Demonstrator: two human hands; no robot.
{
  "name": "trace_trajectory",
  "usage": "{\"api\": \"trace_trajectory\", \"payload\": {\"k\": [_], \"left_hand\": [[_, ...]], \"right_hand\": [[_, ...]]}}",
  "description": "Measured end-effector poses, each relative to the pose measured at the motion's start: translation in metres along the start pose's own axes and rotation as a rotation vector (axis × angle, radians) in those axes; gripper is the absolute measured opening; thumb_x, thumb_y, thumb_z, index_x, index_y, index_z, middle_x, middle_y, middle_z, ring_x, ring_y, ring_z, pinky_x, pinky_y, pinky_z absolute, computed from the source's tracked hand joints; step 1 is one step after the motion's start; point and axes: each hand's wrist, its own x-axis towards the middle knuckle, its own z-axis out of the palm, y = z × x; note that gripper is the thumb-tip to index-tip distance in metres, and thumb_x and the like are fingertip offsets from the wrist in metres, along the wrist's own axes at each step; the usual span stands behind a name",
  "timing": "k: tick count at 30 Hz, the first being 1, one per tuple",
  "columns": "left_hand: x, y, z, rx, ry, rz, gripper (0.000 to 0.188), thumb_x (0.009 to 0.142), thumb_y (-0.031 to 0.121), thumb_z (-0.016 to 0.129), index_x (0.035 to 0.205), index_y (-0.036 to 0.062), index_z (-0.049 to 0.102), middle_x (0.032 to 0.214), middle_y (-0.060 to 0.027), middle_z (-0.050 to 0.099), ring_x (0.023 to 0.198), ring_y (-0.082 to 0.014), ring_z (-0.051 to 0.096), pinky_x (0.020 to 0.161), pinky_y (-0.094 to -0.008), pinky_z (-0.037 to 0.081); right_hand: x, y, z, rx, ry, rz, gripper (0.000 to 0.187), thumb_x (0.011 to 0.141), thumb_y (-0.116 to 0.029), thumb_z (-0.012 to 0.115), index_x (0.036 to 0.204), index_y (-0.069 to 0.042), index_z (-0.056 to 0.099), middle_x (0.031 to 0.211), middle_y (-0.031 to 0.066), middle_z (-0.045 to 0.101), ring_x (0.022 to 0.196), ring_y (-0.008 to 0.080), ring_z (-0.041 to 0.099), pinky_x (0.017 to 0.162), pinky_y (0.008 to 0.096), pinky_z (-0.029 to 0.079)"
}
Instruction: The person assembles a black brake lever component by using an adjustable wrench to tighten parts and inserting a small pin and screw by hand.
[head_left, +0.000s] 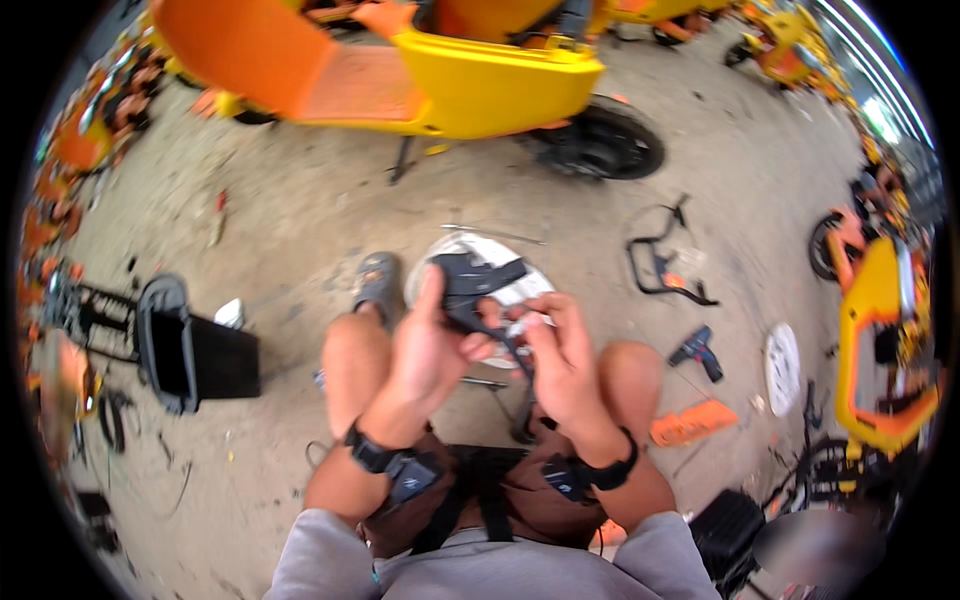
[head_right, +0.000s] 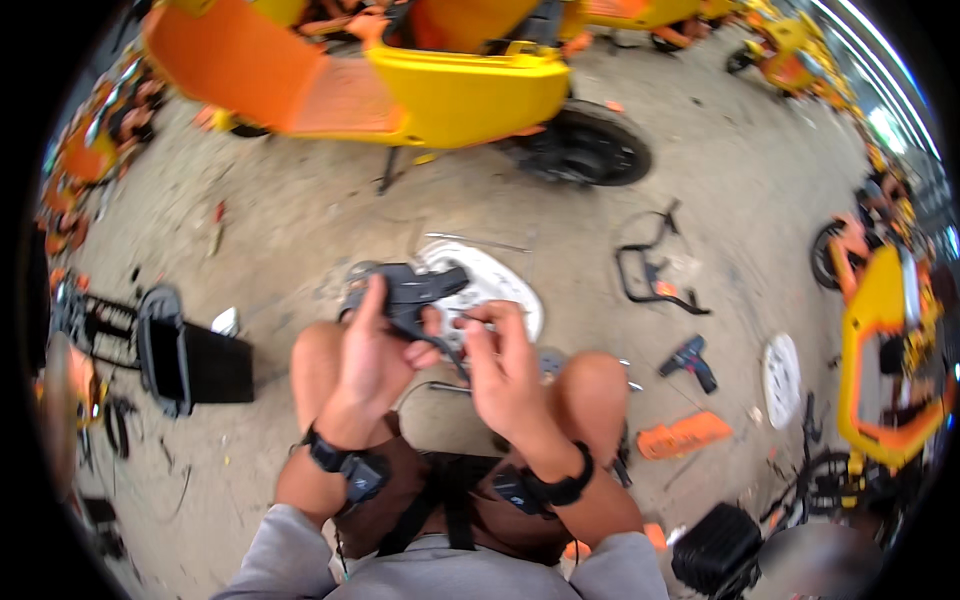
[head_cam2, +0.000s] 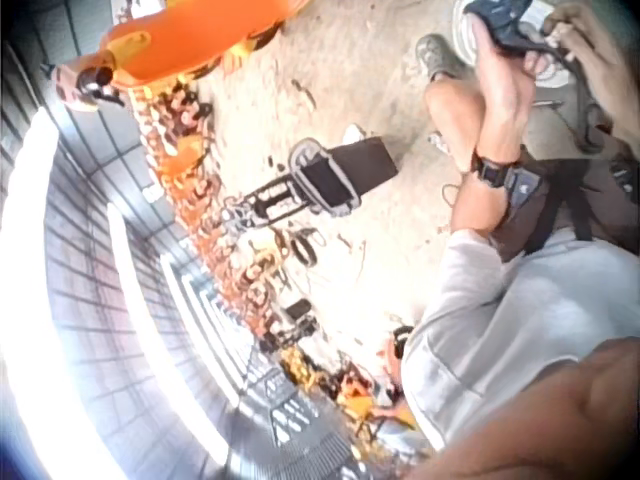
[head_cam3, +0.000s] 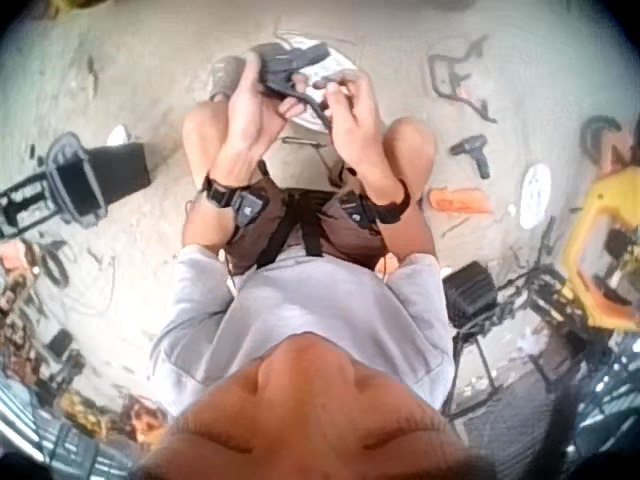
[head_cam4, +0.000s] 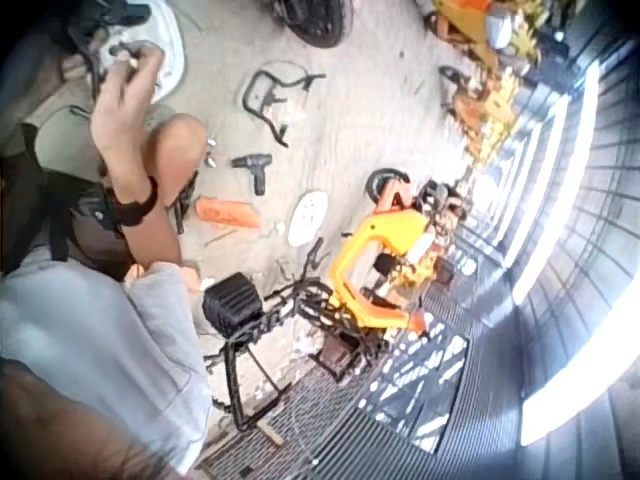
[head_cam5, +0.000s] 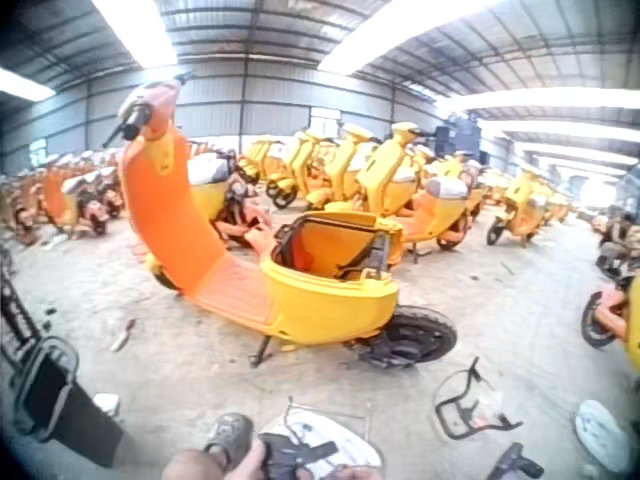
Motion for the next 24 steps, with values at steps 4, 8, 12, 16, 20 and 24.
{"api": "trace_trajectory", "payload": {"k": [4, 8, 12, 16, 20, 24], "left_hand": [[-0.009, 0.004, 0.002, -0.007, 0.040, 0.048, 0.058, 0.103, 0.048, 0.027, 0.106, -0.0022, 0.055, 0.090, -0.0134, 0.061, 0.059, -0.0150, 0.041, 0.059, -0.0295, 0.039], [-0.008, -0.001, 0.007, -0.023, 0.057, 0.071, 0.054, 0.104, 0.044, 0.026, 0.113, -0.0018, 0.054, 0.105, -0.0165, 0.064, 0.061, -0.0142, 0.041, 0.062, -0.0297, 0.040], [-0.004, 0.002, 0.006, 0.042, 0.054, 0.087, 0.046, 0.103, 0.038, 0.033, 0.113, -0.0023, 0.055, 0.108, -0.0182, 0.065, 0.058, -0.0117, 0.039, 0.058, -0.0273, 0.039], [-0.004, 0.006, 0.001, 0.191, 0.077, 0.113, 0.038, 0.102, 0.031, 0.044, 0.107, -0.0030, 0.058, 0.098, -0.0166, 0.067, 0.051, -0.0094, 0.034, 0.049, -0.0240, 0.032], [-0.008, 0.012, 0.009, 0.280, 0.183, 0.117, 0.033, 0.099, 0.032, 0.051, 0.082, 0.0037, 0.055, 0.070, -0.0030, 0.055, 0.045, -0.0084, 0.031, 0.042, -0.0242, 0.025], [-0.010, 0.014, 0.003, 0.211, 0.237, 0.091, 0.029, 0.096, 0.030, 0.058, 0.079, 0.0075, 0.051, 0.065, 0.0017, 0.045, 0.045, -0.0069, 0.031, 0.041, -0.0229, 0.023]], "right_hand": [[-0.012, -0.020, 0.011, -0.114, -0.067, 0.093, 0.013, 0.100, -0.012, 0.044, 0.108, -0.002, 0.045, 0.095, 0.0090, 0.060, 0.076, 0.0110, 0.057, 0.063, 0.0236, 0.046], [-0.008, -0.009, 0.005, -0.246, -0.065, -0.083, 0.014, 0.101, -0.011, 0.044, 0.107, 0.001, 0.045, 0.090, 0.0103, 0.059, 0.081, 0.0140, 0.059, 0.072, 0.0278, 0.047], [-0.005, -0.011, 0.002, -0.273, -0.065, -0.120, 0.014, 0.101, -0.010, 0.043, 0.108, 0.001, 0.044, 0.091, 0.0093, 0.058, 0.083, 0.0136, 0.060, 0.073, 0.0270, 0.047], [-0.003, -0.010, -0.004, -0.125, -0.061, -0.055, 0.015, 0.101, -0.011, 0.043, 0.110, 0.001, 0.044, 0.091, 0.0082, 0.058, 0.078, 0.0103, 0.058, 0.070, 0.0238, 0.046], [0.000, -0.014, -0.013, 0.072, -0.152, 0.132, 0.015, 0.102, -0.014, 0.042, 0.112, -0.002, 0.044, 0.092, 0.0074, 0.059, 0.058, 0.0025, 0.045, 0.053, 0.0178, 0.039], [0.001, -0.021, -0.018, 0.167, -0.209, 0.254, 0.014, 0.103, -0.017, 0.041, 0.113, -0.006, 0.043, 0.091, 0.0090, 0.061, 0.046, -0.0001, 0.031, 0.040, 0.0168, 0.026]]}}
